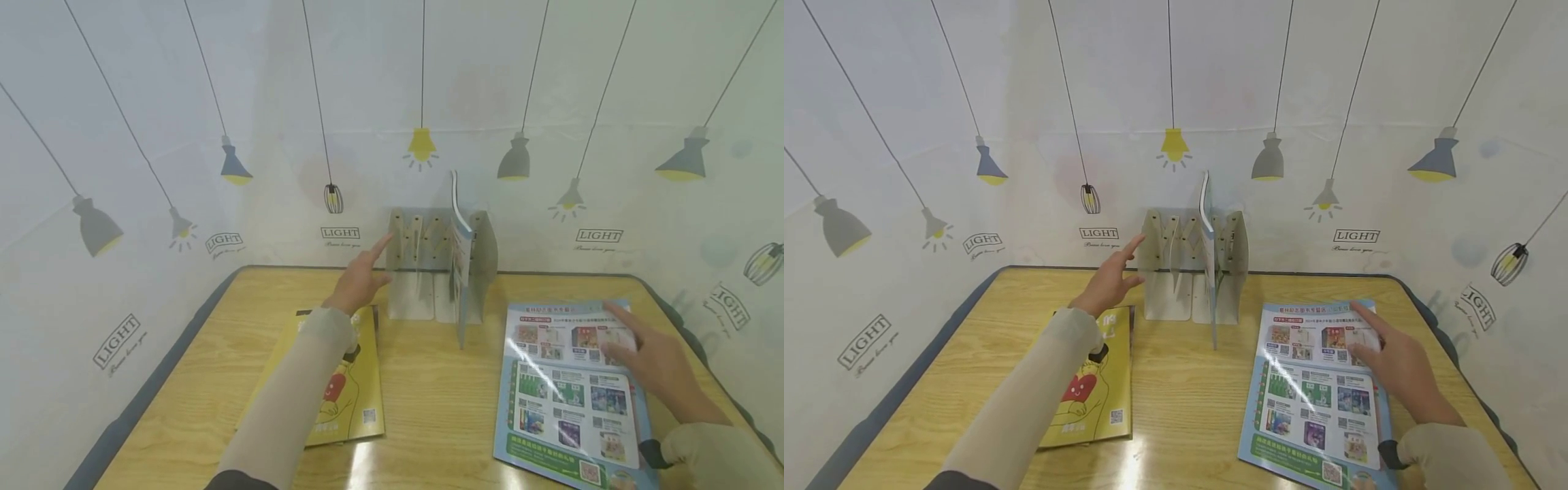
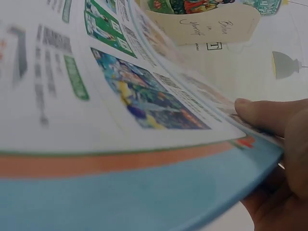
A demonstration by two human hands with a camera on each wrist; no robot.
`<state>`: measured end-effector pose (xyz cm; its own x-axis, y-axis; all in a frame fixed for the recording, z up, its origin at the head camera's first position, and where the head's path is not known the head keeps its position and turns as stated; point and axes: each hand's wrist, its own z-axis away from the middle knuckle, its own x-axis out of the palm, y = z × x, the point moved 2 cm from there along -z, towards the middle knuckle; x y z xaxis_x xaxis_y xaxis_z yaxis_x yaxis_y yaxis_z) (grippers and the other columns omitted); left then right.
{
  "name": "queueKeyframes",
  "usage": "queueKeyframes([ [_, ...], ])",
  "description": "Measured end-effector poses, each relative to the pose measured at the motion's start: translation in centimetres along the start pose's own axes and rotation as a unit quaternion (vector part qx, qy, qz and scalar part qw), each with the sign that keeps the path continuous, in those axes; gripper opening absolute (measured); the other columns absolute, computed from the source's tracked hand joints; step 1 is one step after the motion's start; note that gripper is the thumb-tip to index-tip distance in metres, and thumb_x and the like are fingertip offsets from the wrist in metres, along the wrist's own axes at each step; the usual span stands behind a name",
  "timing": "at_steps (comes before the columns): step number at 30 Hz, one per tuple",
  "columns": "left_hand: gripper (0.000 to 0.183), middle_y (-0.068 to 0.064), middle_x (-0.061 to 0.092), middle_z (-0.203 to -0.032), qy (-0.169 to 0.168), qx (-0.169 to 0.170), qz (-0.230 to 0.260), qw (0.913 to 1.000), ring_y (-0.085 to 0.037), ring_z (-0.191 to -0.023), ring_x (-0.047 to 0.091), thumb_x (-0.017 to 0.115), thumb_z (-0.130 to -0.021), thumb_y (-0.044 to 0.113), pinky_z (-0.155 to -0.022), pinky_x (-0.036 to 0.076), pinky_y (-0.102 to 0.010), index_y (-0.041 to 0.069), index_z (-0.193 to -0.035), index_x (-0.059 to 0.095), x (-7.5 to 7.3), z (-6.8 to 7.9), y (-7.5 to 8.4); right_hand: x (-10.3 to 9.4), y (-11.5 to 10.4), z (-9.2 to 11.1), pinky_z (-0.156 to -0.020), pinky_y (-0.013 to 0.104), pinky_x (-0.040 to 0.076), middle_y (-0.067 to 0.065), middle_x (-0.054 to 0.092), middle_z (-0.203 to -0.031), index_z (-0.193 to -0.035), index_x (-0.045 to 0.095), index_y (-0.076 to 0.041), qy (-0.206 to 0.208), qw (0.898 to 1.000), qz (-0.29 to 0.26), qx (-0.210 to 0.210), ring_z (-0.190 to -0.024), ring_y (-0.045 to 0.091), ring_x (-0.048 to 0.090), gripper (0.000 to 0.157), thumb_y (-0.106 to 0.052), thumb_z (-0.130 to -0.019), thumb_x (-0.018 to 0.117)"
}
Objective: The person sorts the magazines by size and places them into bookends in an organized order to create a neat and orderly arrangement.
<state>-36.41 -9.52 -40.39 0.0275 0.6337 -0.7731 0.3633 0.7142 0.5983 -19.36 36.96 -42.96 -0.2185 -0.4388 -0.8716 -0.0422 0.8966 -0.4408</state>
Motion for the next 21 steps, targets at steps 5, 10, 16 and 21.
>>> queueKeyframes([
  [5,0.089,-0.012,0.045,-0.146,0.000,-0.001,-0.001,1.0000,-0.033,-0.125,0.048,0.070,-0.090,0.015,-0.100,0.043,-0.052,0.045,-0.154,0.016,0.1,-0.1,-0.2,-0.4,-0.8,0.0,-0.048,0.029,0.037,0.032,0.061,-0.105,-0.154,0.030,-0.019,0.025,1.000,0.006,-0.008,-0.053,0.016,0.051,0.077,-0.023,-0.089,0.071],
  [10,0.089,-0.011,0.046,-0.145,0.003,0.003,-0.003,1.0000,-0.033,-0.123,0.050,0.070,-0.090,0.016,-0.099,0.044,-0.051,0.045,-0.154,0.015,0.0,-0.2,-0.2,-1.1,-1.5,0.2,-0.044,0.028,0.033,0.027,0.064,-0.092,-0.154,0.030,-0.022,0.047,0.999,0.005,-0.027,-0.046,0.016,0.045,0.076,-0.025,-0.090,0.071],
  [16,0.087,-0.011,0.046,-0.145,0.006,0.007,0.000,1.0000,-0.033,-0.125,0.048,0.070,-0.090,0.016,-0.100,0.043,-0.052,0.045,-0.154,0.016,-0.1,-0.1,-0.2,-1.6,-2.2,0.4,-0.038,0.027,0.030,0.008,0.060,-0.064,-0.153,0.033,-0.024,0.080,0.995,0.005,-0.055,-0.040,0.014,0.041,0.074,-0.023,-0.089,0.072],
  [21,0.088,-0.011,0.045,-0.146,0.000,0.003,-0.003,1.0000,-0.032,-0.126,0.047,0.069,-0.091,0.018,-0.100,0.043,-0.052,0.046,-0.154,0.014,0.0,0.0,-0.2,-1.7,-2.7,0.4,-0.036,0.026,0.029,0.005,0.060,-0.061,-0.153,0.034,-0.025,0.090,0.994,0.002,-0.068,-0.037,0.013,0.040,0.075,-0.023,-0.088,0.073],
])
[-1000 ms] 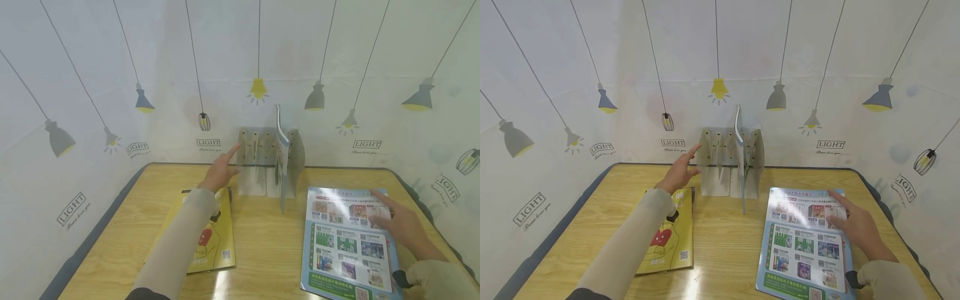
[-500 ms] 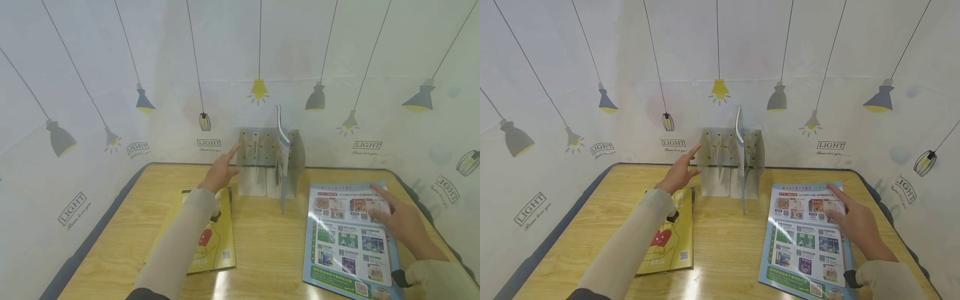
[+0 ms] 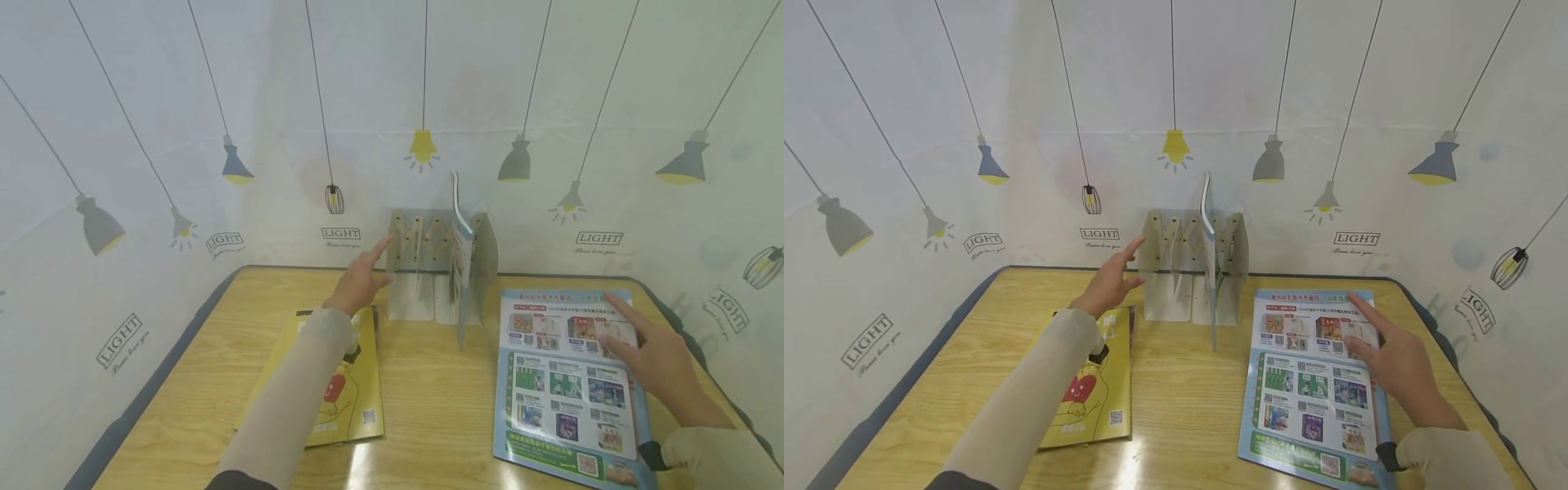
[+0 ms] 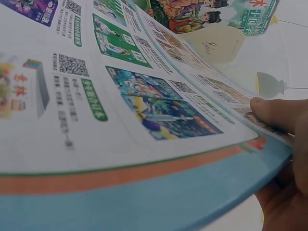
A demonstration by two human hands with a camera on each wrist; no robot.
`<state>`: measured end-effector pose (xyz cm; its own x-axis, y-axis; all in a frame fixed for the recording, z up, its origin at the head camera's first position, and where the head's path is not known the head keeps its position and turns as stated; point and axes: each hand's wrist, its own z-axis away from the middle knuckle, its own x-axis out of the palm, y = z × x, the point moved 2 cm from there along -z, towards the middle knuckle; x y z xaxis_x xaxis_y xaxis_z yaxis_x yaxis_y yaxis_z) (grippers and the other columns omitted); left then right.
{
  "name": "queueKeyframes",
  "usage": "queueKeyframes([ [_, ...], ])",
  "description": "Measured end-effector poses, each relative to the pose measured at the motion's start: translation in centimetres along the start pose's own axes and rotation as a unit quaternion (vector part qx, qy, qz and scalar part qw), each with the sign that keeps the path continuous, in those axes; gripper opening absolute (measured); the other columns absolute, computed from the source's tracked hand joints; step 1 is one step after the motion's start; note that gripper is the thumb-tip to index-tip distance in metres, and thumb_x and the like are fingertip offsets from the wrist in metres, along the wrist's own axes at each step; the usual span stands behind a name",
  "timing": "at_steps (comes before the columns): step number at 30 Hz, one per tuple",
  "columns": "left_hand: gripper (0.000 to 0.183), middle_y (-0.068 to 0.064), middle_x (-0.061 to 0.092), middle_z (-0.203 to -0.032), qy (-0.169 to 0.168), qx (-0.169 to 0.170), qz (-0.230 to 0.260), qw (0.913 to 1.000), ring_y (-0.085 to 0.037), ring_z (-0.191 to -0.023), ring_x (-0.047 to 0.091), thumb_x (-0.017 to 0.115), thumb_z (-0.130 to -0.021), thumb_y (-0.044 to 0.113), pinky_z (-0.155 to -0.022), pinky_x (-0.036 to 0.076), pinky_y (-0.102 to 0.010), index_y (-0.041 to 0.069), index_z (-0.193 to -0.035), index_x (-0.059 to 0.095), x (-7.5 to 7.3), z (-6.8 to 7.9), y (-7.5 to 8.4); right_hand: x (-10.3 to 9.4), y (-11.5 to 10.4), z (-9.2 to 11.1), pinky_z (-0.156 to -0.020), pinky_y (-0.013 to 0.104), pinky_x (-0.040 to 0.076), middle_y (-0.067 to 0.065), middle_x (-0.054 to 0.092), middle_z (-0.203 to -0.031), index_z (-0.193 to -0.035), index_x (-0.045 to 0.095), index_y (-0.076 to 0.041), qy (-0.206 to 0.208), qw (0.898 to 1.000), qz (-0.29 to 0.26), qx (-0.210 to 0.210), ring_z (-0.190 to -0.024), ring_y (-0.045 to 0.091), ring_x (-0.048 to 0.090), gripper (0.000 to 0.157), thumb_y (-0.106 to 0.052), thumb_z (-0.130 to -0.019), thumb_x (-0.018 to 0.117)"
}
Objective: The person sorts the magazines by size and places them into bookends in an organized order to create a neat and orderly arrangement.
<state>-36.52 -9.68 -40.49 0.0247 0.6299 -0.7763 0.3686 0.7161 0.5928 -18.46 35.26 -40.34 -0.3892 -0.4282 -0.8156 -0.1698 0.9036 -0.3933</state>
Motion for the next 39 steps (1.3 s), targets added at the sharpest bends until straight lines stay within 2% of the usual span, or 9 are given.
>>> queueKeyframes([
  [12,0.087,-0.014,0.047,-0.143,-0.003,0.004,-0.011,0.9999,-0.033,-0.123,0.050,0.069,-0.091,0.020,-0.097,0.046,-0.051,0.043,-0.155,0.014,-0.1,0.1,0.0,-0.2,-0.9,-0.1,-0.035,0.026,0.030,0.016,0.066,-0.073,-0.152,0.037,-0.022,0.016,0.999,-0.015,-0.031,-0.037,0.009,0.042,0.076,-0.017,-0.086,0.075],
  [19,0.088,-0.015,0.047,-0.143,0.000,0.007,-0.006,1.0000,-0.033,-0.123,0.050,0.070,-0.091,0.019,-0.097,0.046,-0.051,0.043,-0.154,0.015,-0.2,0.1,0.1,-0.5,-1.8,-0.3,-0.038,0.025,0.033,0.017,0.067,-0.078,-0.151,0.038,-0.021,0.017,0.999,-0.017,-0.044,-0.045,0.007,0.047,0.077,-0.016,-0.085,0.076],
  [24,0.088,-0.013,0.047,-0.143,0.001,0.008,-0.005,1.0000,-0.032,-0.122,0.050,0.070,-0.091,0.017,-0.097,0.046,-0.051,0.043,-0.154,0.016,-0.1,0.1,0.1,-0.5,-2.4,-0.4,-0.040,0.023,0.035,0.023,0.068,-0.088,-0.150,0.040,-0.018,0.025,0.998,-0.021,-0.057,-0.051,0.006,0.051,0.078,-0.011,-0.082,0.078],
  [33,0.087,-0.013,0.047,-0.143,-0.004,0.003,-0.011,0.9999,-0.033,-0.124,0.050,0.070,-0.091,0.018,-0.100,0.044,-0.050,0.041,-0.155,0.016,-0.2,0.1,0.3,-0.4,-2.9,-0.4,-0.040,0.023,0.033,0.015,0.069,-0.078,-0.149,0.042,-0.019,0.039,0.996,-0.021,-0.082,-0.050,0.005,0.048,0.079,-0.011,-0.080,0.080],
  [39,0.087,-0.013,0.050,-0.138,-0.007,-0.001,-0.021,0.9998,-0.035,-0.121,0.051,0.070,-0.090,0.017,-0.097,0.046,-0.049,0.038,-0.155,0.016,-0.2,0.1,0.5,-0.4,-2.9,-0.4,-0.038,0.023,0.033,0.018,0.069,-0.080,-0.149,0.042,-0.019,0.043,0.994,-0.029,-0.091,-0.049,0.004,0.047,0.080,-0.010,-0.079,0.080],
])
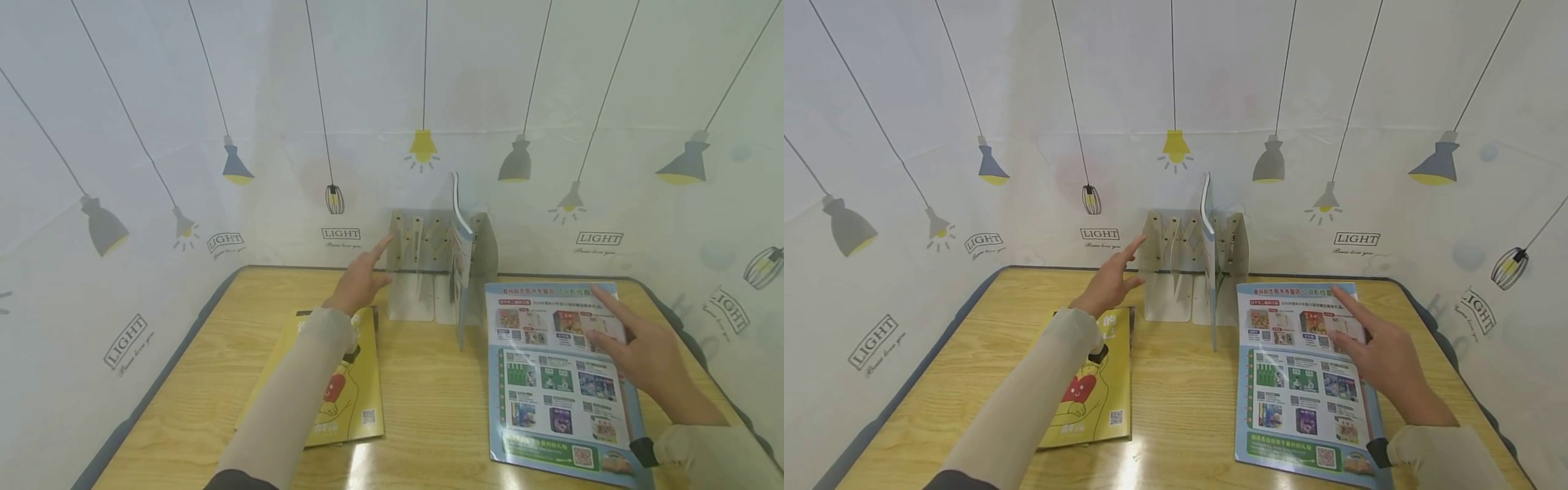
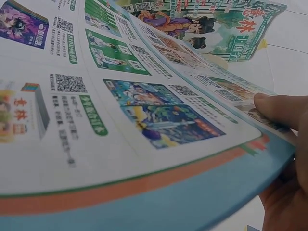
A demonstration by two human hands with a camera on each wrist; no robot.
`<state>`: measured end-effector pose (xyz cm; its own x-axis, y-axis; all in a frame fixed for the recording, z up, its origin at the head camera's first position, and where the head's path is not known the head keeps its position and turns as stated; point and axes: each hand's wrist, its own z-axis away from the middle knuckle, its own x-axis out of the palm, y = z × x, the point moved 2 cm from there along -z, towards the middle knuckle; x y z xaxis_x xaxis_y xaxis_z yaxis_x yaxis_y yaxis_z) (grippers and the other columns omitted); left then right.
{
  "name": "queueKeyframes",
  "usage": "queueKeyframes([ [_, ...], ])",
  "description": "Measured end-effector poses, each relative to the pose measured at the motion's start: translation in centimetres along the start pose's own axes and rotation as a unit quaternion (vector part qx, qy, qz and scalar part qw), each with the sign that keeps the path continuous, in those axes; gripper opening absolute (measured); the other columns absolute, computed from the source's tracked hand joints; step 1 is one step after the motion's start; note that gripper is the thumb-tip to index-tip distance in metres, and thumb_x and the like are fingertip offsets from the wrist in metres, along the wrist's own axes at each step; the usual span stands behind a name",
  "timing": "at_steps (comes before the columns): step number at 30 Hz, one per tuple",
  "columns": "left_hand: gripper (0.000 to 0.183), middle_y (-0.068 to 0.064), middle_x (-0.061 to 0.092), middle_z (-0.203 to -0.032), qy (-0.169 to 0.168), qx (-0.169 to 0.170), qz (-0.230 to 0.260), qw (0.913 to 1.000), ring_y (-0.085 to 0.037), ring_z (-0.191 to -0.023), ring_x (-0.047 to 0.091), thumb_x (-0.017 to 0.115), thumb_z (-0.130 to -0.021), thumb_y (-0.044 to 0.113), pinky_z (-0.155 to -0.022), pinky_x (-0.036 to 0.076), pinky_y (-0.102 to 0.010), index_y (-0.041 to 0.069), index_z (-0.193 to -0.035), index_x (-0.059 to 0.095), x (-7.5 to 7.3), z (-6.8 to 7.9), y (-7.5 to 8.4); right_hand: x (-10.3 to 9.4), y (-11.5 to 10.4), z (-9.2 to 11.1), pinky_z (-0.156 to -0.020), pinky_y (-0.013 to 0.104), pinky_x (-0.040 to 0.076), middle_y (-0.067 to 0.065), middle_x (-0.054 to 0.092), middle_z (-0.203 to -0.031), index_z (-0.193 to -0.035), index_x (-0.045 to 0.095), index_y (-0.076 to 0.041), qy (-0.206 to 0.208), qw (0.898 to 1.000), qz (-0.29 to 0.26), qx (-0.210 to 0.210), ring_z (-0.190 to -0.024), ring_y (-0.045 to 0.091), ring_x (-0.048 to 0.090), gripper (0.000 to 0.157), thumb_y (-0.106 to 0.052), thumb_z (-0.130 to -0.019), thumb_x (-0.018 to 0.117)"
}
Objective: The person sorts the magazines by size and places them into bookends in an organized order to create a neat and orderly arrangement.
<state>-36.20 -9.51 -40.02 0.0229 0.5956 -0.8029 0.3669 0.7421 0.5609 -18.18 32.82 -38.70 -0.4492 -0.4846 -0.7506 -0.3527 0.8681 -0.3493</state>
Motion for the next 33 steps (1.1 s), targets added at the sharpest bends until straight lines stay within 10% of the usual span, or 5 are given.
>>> queueKeyframes([
  [33,0.089,-0.013,0.046,-0.144,-0.003,-0.003,0.005,1.0000,-0.032,-0.123,0.050,0.069,-0.091,0.017,-0.097,0.046,-0.049,0.043,-0.155,0.013,0.1,-0.1,-0.2,-1.3,-1.6,-0.2,-0.033,0.017,0.029,0.017,0.068,-0.073,-0.145,0.048,-0.017,0.028,0.999,-0.012,-0.037,-0.038,-0.005,0.040,0.079,-0.006,-0.075,0.082],
])
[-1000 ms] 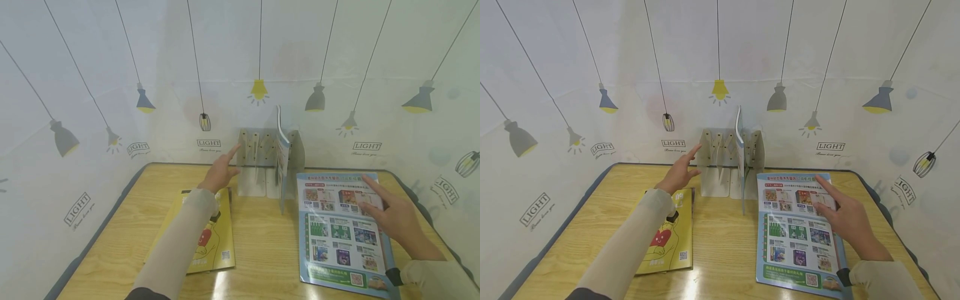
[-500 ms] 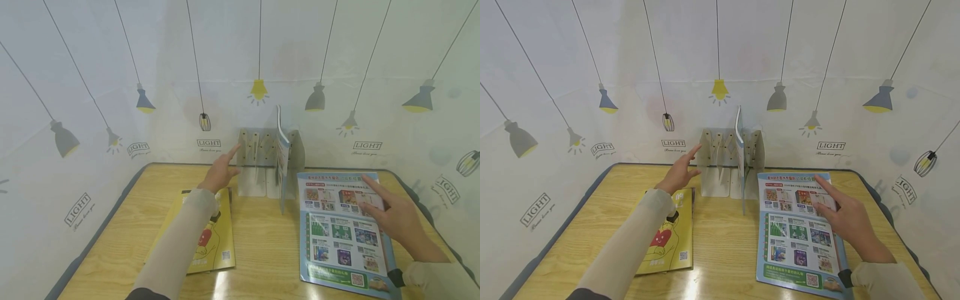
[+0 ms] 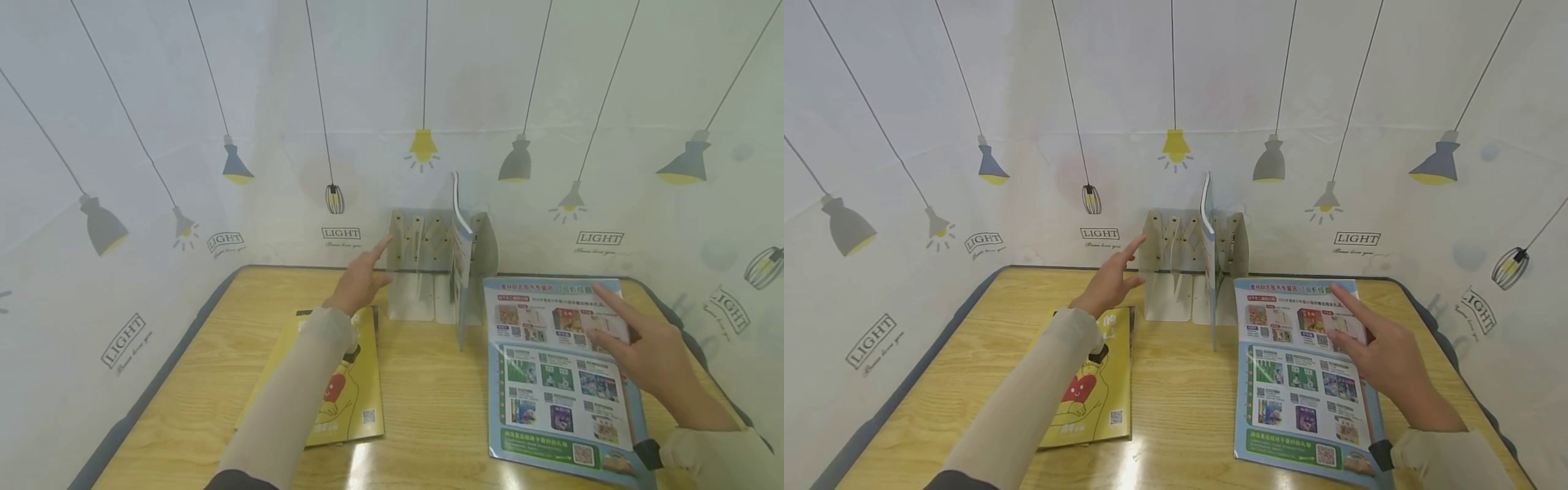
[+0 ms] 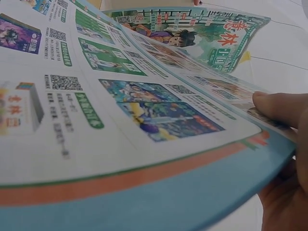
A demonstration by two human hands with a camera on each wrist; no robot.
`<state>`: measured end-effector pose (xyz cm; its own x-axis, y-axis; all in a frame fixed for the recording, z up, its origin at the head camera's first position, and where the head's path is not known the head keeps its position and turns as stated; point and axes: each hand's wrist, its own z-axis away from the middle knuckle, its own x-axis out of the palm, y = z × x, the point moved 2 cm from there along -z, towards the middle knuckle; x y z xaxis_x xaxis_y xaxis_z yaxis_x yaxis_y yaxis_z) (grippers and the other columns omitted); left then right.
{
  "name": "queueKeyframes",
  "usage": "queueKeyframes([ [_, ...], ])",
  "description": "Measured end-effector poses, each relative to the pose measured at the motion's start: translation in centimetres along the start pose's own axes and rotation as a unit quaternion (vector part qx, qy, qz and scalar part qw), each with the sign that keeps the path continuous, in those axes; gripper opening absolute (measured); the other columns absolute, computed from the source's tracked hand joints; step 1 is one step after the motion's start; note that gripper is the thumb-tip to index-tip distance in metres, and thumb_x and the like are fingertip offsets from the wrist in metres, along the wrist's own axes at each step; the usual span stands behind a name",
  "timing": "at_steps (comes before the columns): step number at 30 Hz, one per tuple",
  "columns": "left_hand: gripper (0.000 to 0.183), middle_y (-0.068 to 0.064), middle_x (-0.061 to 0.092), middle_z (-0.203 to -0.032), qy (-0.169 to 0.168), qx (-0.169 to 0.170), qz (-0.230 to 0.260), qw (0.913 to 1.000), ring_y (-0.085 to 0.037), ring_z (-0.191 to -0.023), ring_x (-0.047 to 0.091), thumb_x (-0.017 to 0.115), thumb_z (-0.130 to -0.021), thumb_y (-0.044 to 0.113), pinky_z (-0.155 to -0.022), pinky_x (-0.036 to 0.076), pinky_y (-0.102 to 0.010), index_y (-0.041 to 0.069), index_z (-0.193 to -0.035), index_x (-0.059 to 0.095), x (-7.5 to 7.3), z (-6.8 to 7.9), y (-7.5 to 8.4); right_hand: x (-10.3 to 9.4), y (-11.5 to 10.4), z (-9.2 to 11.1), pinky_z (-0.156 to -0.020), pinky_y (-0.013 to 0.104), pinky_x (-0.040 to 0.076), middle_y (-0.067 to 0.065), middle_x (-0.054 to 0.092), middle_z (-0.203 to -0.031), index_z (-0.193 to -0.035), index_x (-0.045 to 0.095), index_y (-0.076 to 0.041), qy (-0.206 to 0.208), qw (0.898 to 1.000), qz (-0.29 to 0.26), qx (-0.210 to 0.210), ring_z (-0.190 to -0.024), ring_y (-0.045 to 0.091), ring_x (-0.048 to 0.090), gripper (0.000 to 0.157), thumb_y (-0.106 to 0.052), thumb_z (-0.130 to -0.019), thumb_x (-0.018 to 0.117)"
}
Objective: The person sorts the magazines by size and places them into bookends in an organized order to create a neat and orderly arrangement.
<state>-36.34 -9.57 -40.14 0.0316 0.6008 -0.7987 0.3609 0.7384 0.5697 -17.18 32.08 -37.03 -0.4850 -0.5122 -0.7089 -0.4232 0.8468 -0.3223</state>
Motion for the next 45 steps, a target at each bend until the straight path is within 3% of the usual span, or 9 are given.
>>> queueKeyframes([
  [8,0.088,-0.013,0.045,-0.146,0.003,0.003,0.003,1.0000,-0.033,-0.125,0.048,0.069,-0.091,0.019,-0.099,0.045,-0.050,0.043,-0.155,0.014,0.0,0.0,-0.1,-0.3,-0.6,-0.5,-0.032,0.016,0.028,0.023,0.069,-0.075,-0.141,0.053,-0.011,0.049,0.998,-0.005,-0.033,-0.040,-0.007,0.040,0.076,-0.005,-0.071,0.083],
  [13,0.088,-0.010,0.044,-0.147,0.003,0.002,-0.003,1.0000,-0.031,-0.126,0.047,0.069,-0.091,0.020,-0.100,0.044,-0.050,0.044,-0.154,0.012,0.0,0.0,-0.2,-0.4,-1.0,-0.8,-0.038,0.012,0.039,0.025,0.070,-0.083,-0.140,0.054,-0.010,0.084,0.996,-0.009,-0.038,-0.052,-0.001,0.059,0.079,0.000,-0.067,0.084],
  [16,0.089,-0.009,0.043,-0.148,0.004,0.003,-0.003,1.0000,-0.031,-0.127,0.047,0.070,-0.091,0.020,-0.100,0.044,-0.050,0.045,-0.154,0.012,0.1,0.0,-0.2,-0.4,-1.4,-1.0,-0.042,0.011,0.045,0.026,0.070,-0.087,-0.138,0.055,-0.008,0.108,0.992,-0.022,-0.053,-0.063,-0.002,0.062,0.078,0.003,-0.066,0.083],
  [18,0.089,-0.009,0.044,-0.148,0.005,0.002,-0.002,1.0000,-0.031,-0.126,0.047,0.070,-0.091,0.020,-0.099,0.044,-0.050,0.045,-0.154,0.012,0.1,0.0,-0.2,-0.4,-1.6,-1.2,-0.046,0.009,0.047,0.027,0.069,-0.091,-0.136,0.056,-0.006,0.125,0.989,-0.034,-0.067,-0.072,-0.008,0.059,0.071,-0.005,-0.071,0.084],
  [21,0.089,-0.010,0.044,-0.147,0.006,0.002,0.001,1.0000,-0.032,-0.126,0.048,0.070,-0.091,0.020,-0.099,0.044,-0.050,0.045,-0.154,0.013,0.1,0.0,-0.2,-0.2,-1.9,-1.4,-0.052,0.007,0.047,0.027,0.069,-0.095,-0.134,0.058,-0.004,0.148,0.984,-0.053,-0.083,-0.083,-0.015,0.052,0.060,-0.033,-0.085,0.077],
  [25,0.088,-0.011,0.044,-0.147,0.005,-0.002,0.006,1.0000,-0.032,-0.125,0.048,0.070,-0.091,0.020,-0.100,0.044,-0.051,0.045,-0.154,0.014,0.1,0.0,-0.2,0.1,-2.1,-1.7,-0.053,0.006,0.047,0.025,0.069,-0.093,-0.131,0.059,-0.001,0.178,0.977,-0.051,-0.106,-0.090,-0.019,0.047,0.071,-0.058,-0.090,0.058],
  [28,0.088,-0.011,0.044,-0.146,0.003,-0.001,0.005,1.0000,-0.032,-0.125,0.048,0.069,-0.091,0.020,-0.100,0.044,-0.050,0.045,-0.154,0.014,0.1,0.1,-0.2,0.4,-2.1,-1.9,-0.056,0.004,0.046,0.024,0.070,-0.093,-0.130,0.059,0.001,0.195,0.973,-0.048,-0.115,-0.092,-0.019,0.048,0.071,-0.057,-0.090,0.058],
  [36,0.088,-0.011,0.045,-0.146,0.002,0.000,0.002,1.0000,-0.031,-0.125,0.048,0.069,-0.091,0.020,-0.099,0.044,-0.049,0.045,-0.154,0.013,0.1,0.0,-0.1,1.1,-2.5,-2.3,-0.067,0.000,0.041,0.025,0.069,-0.101,-0.135,0.056,-0.002,0.212,0.972,-0.061,-0.081,-0.095,-0.020,0.050,0.066,-0.052,-0.091,0.061],
  [45,0.088,-0.008,0.047,-0.143,0.005,-0.006,0.003,1.0000,-0.030,-0.124,0.049,0.070,-0.091,0.019,-0.099,0.045,-0.048,0.044,-0.154,0.015,0.2,-0.1,-0.1,2.0,-2.9,-2.7,-0.070,-0.001,0.040,0.026,0.068,-0.102,-0.127,0.059,0.006,0.262,0.956,-0.074,-0.111,-0.097,-0.016,0.053,0.067,-0.051,-0.091,0.061],
])
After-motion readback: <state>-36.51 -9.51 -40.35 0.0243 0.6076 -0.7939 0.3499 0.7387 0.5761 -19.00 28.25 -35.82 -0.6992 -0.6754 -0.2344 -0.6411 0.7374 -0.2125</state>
